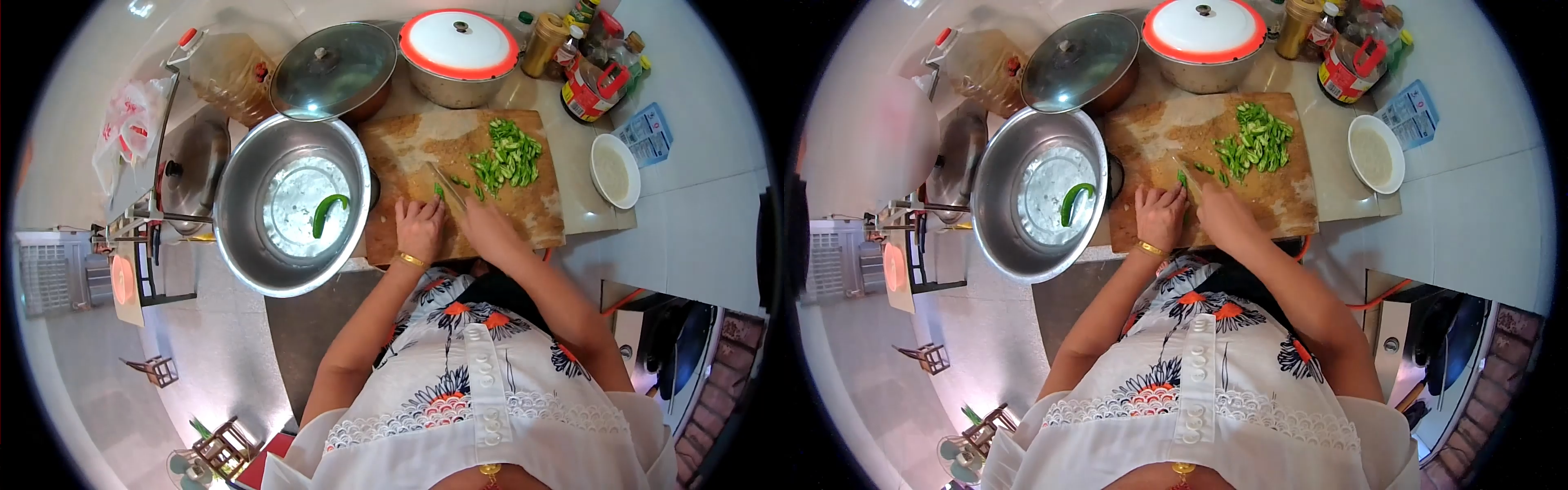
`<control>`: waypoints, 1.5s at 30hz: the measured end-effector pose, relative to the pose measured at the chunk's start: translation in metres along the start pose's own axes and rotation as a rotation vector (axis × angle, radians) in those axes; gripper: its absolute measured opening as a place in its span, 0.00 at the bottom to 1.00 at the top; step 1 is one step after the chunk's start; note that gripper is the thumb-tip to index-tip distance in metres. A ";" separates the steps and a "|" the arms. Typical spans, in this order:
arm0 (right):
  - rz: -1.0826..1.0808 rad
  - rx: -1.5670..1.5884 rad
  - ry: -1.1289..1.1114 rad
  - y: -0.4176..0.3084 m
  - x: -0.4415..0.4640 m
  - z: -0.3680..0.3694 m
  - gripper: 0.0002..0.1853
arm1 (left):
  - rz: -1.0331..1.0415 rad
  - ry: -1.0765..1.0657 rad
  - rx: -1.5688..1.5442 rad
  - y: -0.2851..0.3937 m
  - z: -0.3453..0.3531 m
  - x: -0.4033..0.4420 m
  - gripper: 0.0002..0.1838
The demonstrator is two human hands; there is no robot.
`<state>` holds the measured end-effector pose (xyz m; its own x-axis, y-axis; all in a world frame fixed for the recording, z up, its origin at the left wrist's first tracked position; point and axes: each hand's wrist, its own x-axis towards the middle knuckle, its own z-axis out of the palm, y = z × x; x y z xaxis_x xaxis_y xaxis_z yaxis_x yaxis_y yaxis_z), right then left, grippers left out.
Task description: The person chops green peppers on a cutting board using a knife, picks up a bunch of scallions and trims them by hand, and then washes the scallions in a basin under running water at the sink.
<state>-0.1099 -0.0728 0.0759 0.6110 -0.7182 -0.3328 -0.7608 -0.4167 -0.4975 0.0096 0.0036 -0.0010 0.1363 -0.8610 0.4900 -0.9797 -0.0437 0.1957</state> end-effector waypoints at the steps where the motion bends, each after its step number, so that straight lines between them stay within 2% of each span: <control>1: -0.021 -0.037 -0.006 0.001 -0.004 0.000 0.10 | -0.002 0.001 -0.001 0.000 0.000 0.000 0.12; 5: -0.022 -0.107 -0.055 0.002 -0.012 0.002 0.10 | -0.005 0.005 -0.006 0.000 0.003 -0.001 0.12; 11: -0.004 -0.026 -0.083 0.006 -0.008 0.000 0.11 | -0.020 -0.006 -0.035 0.000 0.004 -0.001 0.11; 21: 0.031 -0.063 -0.105 -0.005 -0.010 0.001 0.11 | -0.045 -0.037 -0.044 0.000 0.005 -0.002 0.11; 26: 0.043 0.072 -0.022 -0.015 0.022 0.006 0.11 | -0.034 -0.048 -0.037 0.002 0.003 -0.002 0.12; 30: 0.001 0.092 0.031 -0.003 0.009 0.006 0.11 | -0.029 -0.057 -0.016 0.001 0.005 -0.002 0.12; 41: 0.048 -0.037 -0.125 -0.012 0.002 0.003 0.12 | -0.024 -0.059 -0.044 0.000 0.004 -0.002 0.12; 45: 0.031 0.031 -0.068 -0.014 0.024 0.011 0.13 | -0.022 -0.059 -0.049 0.001 0.002 -0.001 0.11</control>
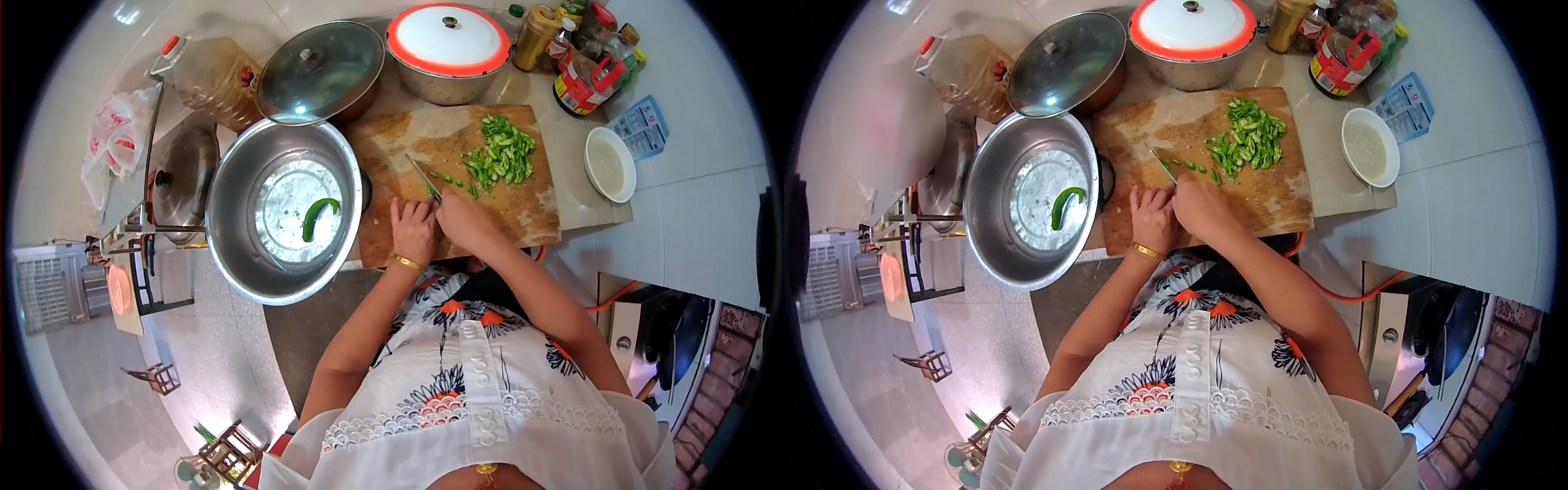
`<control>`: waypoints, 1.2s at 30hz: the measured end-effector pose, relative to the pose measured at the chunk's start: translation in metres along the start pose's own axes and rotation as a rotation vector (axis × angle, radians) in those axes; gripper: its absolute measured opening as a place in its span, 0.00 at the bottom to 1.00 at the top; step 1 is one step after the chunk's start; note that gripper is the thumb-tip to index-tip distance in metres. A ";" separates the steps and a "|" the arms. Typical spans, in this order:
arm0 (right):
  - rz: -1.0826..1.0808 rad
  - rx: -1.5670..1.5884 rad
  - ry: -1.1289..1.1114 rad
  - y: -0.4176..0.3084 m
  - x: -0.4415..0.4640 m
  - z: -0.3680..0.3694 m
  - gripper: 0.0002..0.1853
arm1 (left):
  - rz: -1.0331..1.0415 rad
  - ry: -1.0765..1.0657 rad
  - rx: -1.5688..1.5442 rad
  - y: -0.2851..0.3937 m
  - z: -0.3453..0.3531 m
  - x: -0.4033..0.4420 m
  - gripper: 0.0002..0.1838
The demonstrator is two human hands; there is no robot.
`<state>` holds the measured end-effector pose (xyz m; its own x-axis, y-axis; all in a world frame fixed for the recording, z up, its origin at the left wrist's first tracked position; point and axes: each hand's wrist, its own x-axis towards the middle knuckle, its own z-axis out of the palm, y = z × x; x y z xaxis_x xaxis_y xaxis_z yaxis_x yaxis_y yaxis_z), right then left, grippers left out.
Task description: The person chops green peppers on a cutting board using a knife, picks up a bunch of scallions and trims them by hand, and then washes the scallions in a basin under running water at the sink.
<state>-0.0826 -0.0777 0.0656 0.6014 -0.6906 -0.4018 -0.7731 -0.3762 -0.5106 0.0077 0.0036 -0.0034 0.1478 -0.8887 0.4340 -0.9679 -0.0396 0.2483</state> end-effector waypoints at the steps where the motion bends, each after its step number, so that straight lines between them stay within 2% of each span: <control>1: -0.032 0.012 0.053 0.004 0.005 0.004 0.12 | 0.002 0.005 0.004 -0.001 0.001 -0.001 0.11; 4: -0.039 0.052 0.108 0.014 0.000 0.002 0.12 | -0.034 -0.005 -0.015 -0.001 0.007 -0.003 0.11; 8: 0.016 0.021 0.043 0.010 -0.024 -0.010 0.12 | -0.043 -0.011 -0.042 0.001 0.006 -0.005 0.10; 11: -0.029 -0.004 -0.003 0.016 -0.026 -0.005 0.12 | -0.043 0.002 -0.042 0.001 0.005 -0.004 0.10; 19: -0.002 0.005 -0.015 0.001 -0.016 -0.004 0.12 | -0.049 -0.045 0.000 0.002 0.003 -0.004 0.10; 23: -0.019 0.070 0.002 0.014 0.007 0.005 0.12 | -0.047 -0.030 -0.026 0.002 -0.002 -0.006 0.12; 26: 0.000 0.110 0.072 0.010 -0.010 -0.006 0.13 | -0.048 -0.048 -0.007 0.000 -0.004 -0.008 0.14; 32: -0.019 0.017 0.028 0.015 -0.028 -0.003 0.13 | -0.039 -0.075 0.049 0.001 -0.003 -0.008 0.15; 36: 0.015 0.073 -0.037 0.016 -0.031 -0.004 0.13 | -0.026 -0.077 0.038 0.001 -0.003 -0.008 0.15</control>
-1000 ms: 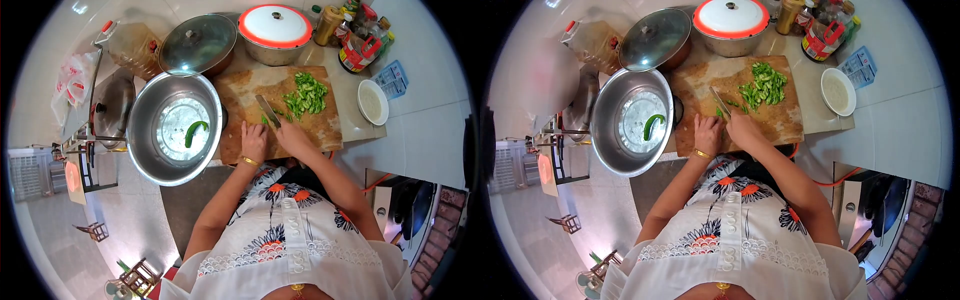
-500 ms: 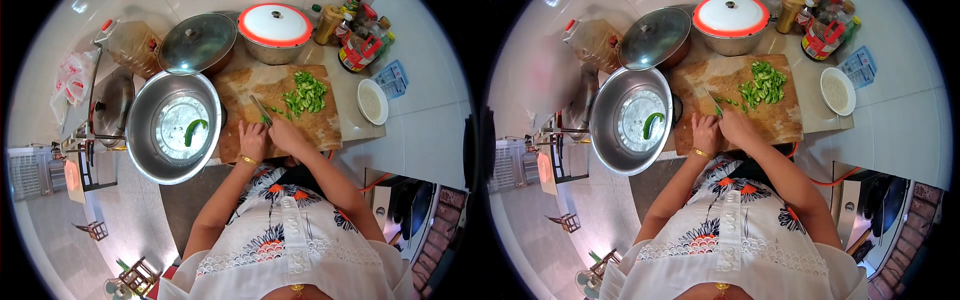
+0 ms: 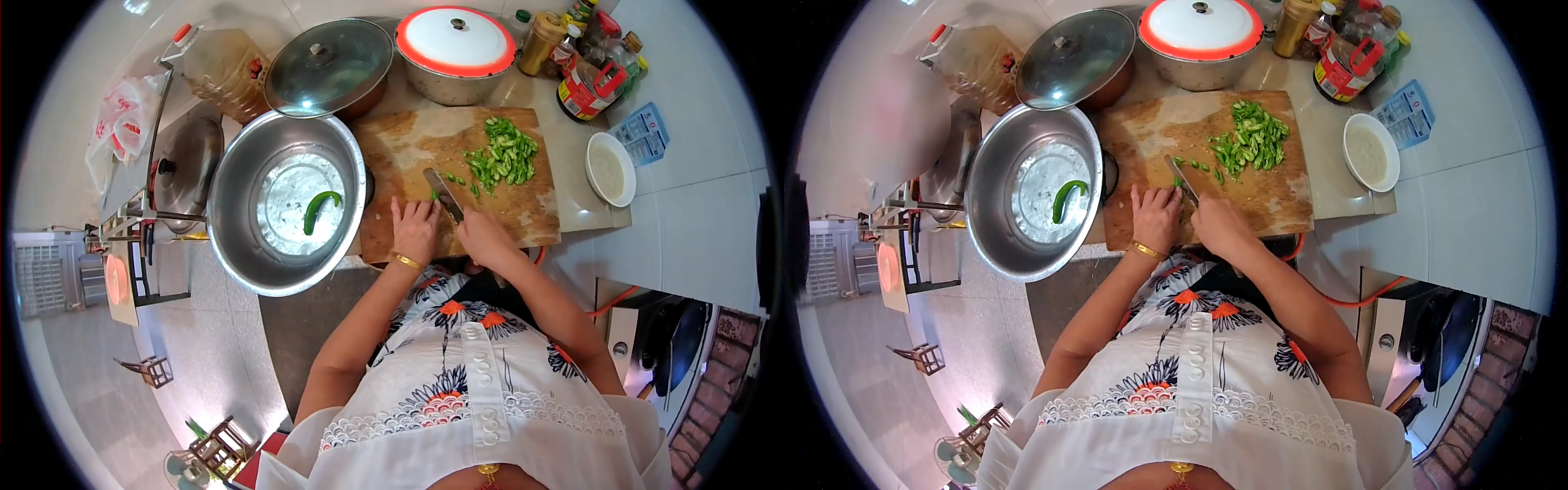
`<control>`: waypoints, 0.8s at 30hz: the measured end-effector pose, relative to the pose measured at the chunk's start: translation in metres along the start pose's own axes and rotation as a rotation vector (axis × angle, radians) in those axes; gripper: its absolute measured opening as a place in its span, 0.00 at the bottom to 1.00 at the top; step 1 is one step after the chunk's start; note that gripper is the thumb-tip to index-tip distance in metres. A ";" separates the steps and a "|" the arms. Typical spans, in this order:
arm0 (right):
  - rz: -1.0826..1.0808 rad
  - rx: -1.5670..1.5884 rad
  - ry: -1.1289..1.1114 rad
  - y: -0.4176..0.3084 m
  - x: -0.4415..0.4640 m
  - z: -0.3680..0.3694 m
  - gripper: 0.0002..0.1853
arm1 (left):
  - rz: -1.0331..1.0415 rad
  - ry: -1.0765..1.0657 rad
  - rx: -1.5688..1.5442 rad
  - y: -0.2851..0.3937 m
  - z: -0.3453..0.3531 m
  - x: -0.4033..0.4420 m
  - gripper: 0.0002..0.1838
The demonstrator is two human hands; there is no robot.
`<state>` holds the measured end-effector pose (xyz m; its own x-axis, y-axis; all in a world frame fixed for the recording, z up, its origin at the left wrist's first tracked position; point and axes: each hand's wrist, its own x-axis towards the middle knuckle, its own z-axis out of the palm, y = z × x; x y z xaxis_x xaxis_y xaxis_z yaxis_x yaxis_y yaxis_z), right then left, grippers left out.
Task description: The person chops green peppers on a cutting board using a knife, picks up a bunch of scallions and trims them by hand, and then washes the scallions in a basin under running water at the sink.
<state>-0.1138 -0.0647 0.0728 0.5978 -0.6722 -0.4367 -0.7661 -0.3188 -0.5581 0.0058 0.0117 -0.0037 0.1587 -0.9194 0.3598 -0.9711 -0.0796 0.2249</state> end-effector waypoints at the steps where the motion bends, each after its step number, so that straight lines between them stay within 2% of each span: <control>1: 0.018 -0.044 0.010 -0.001 0.001 0.003 0.13 | 0.000 -0.002 -0.001 0.000 0.001 0.000 0.15; 6: 0.050 -0.035 -0.041 -0.021 0.011 -0.001 0.13 | -0.007 -0.025 0.024 0.002 0.001 0.001 0.16; 9: -0.036 -0.075 0.086 -0.014 0.038 0.012 0.13 | -0.012 -0.046 0.001 0.001 0.000 0.000 0.15; 12: -0.013 0.064 0.091 -0.009 0.046 0.005 0.13 | -0.005 -0.018 0.020 0.000 0.001 0.000 0.15; 14: -0.021 0.204 0.018 0.001 0.040 -0.004 0.13 | -0.020 0.001 -0.029 -0.001 -0.001 0.000 0.15; 17: -0.105 0.181 0.126 0.018 0.027 -0.004 0.12 | -0.045 0.040 -0.128 -0.001 -0.007 -0.004 0.17; 20: -0.072 0.088 0.050 0.012 0.006 -0.013 0.11 | -0.006 0.055 -0.207 -0.001 -0.016 -0.009 0.19; 24: -0.128 -0.033 0.107 0.013 -0.008 -0.002 0.11 | 0.046 0.019 -0.271 0.002 -0.020 -0.010 0.21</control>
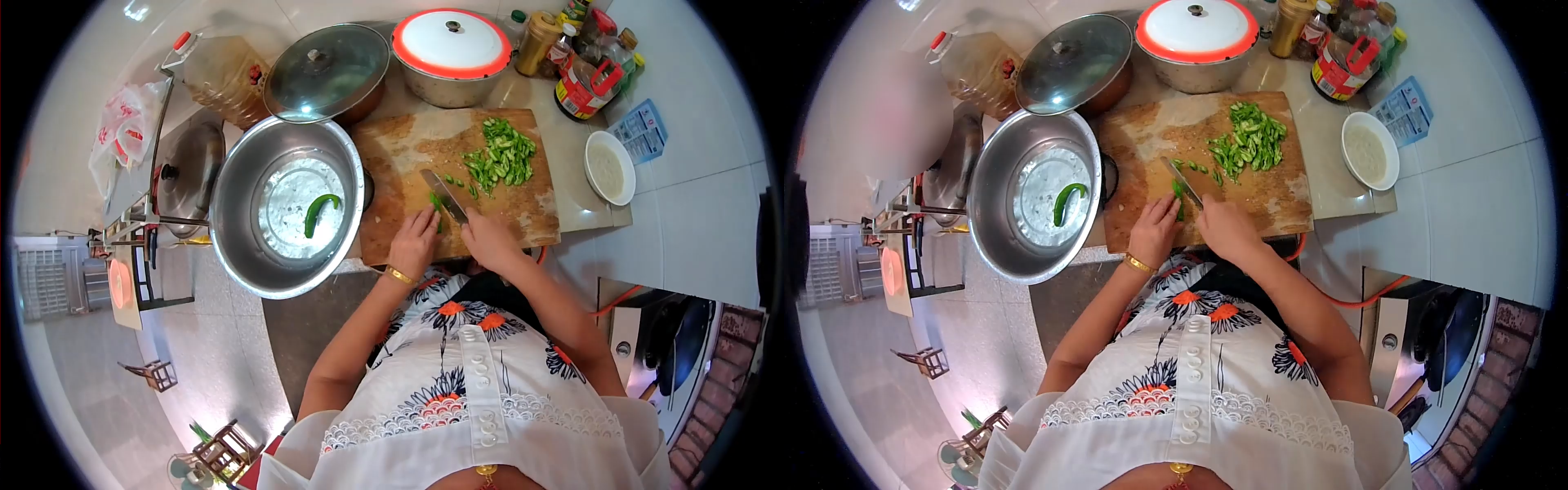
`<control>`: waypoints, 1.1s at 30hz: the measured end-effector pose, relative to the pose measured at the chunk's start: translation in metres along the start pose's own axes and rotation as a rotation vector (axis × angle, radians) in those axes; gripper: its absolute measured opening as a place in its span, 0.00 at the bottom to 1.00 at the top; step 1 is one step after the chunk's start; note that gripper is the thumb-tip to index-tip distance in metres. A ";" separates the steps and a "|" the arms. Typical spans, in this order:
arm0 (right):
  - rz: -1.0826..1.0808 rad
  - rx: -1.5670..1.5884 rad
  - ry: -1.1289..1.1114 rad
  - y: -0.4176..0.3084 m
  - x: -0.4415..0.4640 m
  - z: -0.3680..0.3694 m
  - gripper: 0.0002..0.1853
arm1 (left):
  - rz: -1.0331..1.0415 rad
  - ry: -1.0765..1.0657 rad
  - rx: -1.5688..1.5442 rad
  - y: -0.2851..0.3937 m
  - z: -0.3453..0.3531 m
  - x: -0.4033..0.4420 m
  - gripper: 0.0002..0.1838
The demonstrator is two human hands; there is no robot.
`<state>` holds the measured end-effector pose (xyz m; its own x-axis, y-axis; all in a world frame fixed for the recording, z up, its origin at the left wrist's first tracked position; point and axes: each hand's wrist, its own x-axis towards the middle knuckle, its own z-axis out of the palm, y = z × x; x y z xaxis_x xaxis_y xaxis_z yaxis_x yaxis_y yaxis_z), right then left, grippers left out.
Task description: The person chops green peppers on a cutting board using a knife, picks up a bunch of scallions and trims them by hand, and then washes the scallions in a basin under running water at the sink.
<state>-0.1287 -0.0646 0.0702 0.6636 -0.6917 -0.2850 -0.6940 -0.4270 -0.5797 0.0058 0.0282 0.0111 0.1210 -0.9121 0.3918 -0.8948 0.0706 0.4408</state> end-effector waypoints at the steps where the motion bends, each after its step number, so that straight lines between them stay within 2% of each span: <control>1: -0.018 -0.019 0.005 0.002 0.000 0.004 0.11 | -0.001 -0.004 -0.003 0.000 0.001 -0.001 0.21; 5: -0.004 -0.097 -0.030 0.003 -0.001 0.009 0.10 | 0.026 -0.032 0.008 -0.008 0.010 -0.004 0.20; 18: 0.047 -0.030 -0.140 -0.009 0.002 -0.004 0.12 | -0.024 -0.055 0.090 -0.006 0.009 -0.001 0.17; 21: 0.080 -0.117 -0.143 -0.018 0.003 -0.001 0.11 | -0.023 -0.063 0.117 -0.005 0.010 -0.001 0.17; 27: 0.102 -0.036 -0.130 -0.032 0.025 0.001 0.12 | 0.017 -0.056 0.141 -0.006 0.008 0.003 0.14; 33: 0.104 0.022 -0.050 -0.011 0.027 0.006 0.13 | 0.004 0.000 0.173 -0.004 0.012 0.001 0.13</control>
<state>-0.1016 -0.0749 0.0649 0.6019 -0.7015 -0.3816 -0.7538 -0.3414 -0.5615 0.0042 0.0226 0.0004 0.1171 -0.9119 0.3933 -0.9558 0.0040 0.2939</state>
